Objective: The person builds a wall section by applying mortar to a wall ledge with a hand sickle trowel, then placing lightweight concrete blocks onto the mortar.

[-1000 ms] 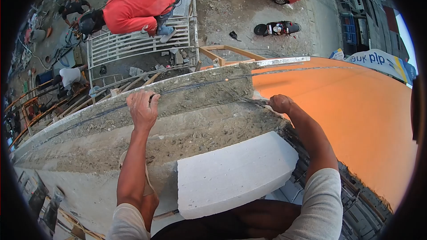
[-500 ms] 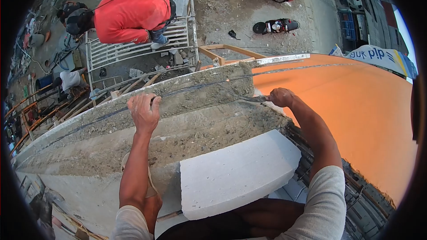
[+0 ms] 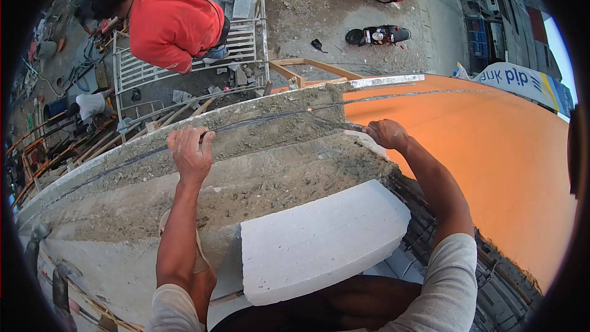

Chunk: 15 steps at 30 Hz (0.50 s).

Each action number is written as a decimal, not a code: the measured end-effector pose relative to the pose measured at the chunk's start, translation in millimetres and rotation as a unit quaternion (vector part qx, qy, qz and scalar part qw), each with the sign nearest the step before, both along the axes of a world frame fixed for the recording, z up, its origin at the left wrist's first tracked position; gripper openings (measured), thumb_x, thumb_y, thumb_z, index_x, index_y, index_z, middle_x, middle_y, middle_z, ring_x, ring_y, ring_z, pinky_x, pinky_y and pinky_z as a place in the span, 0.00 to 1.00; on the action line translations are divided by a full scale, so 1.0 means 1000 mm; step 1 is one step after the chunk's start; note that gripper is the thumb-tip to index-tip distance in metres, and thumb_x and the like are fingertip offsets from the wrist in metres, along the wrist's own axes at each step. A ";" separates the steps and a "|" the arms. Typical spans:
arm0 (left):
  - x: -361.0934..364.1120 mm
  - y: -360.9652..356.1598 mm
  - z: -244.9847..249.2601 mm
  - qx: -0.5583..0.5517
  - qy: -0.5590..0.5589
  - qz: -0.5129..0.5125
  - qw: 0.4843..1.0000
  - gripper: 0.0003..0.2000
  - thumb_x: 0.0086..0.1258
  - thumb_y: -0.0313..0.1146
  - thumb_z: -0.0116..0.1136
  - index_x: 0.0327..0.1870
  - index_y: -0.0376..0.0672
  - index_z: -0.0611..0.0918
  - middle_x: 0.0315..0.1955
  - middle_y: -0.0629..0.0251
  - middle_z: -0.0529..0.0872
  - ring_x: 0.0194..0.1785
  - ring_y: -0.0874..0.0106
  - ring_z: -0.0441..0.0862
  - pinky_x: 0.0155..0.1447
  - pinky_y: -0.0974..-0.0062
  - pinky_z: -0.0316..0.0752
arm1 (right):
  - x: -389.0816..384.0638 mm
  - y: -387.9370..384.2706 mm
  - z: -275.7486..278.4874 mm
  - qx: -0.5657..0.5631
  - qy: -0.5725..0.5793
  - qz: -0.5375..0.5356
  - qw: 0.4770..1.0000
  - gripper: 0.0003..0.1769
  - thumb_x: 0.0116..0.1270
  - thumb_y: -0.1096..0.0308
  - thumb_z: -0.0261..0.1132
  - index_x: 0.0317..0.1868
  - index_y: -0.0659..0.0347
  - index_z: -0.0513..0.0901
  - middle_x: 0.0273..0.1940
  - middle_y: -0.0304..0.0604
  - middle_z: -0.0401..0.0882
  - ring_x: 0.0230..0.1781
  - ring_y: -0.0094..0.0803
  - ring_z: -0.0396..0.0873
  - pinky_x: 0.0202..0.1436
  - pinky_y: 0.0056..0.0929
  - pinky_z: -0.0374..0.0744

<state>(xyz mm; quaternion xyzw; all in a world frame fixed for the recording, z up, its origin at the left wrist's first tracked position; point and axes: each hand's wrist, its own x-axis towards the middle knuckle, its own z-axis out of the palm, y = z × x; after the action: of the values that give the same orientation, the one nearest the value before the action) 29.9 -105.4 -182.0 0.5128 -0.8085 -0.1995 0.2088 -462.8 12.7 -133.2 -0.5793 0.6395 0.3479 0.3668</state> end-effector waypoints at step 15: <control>0.001 0.004 0.001 0.017 -0.004 0.002 1.000 0.09 0.71 0.40 0.62 0.37 0.45 0.82 0.31 0.66 0.82 0.40 0.63 0.78 0.58 0.60 0.62 | 0.004 0.018 -0.009 -0.056 -0.029 -0.044 0.997 0.28 0.78 0.44 0.47 0.48 0.61 0.81 0.41 0.58 0.85 0.46 0.55 0.83 0.52 0.51 0.79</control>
<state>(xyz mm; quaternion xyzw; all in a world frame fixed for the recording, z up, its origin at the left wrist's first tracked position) 30.7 -101.6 -180.8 0.5185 -0.8049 -0.2111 0.1968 -459.2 31.0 -141.7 -0.5799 0.6720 0.2783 0.3669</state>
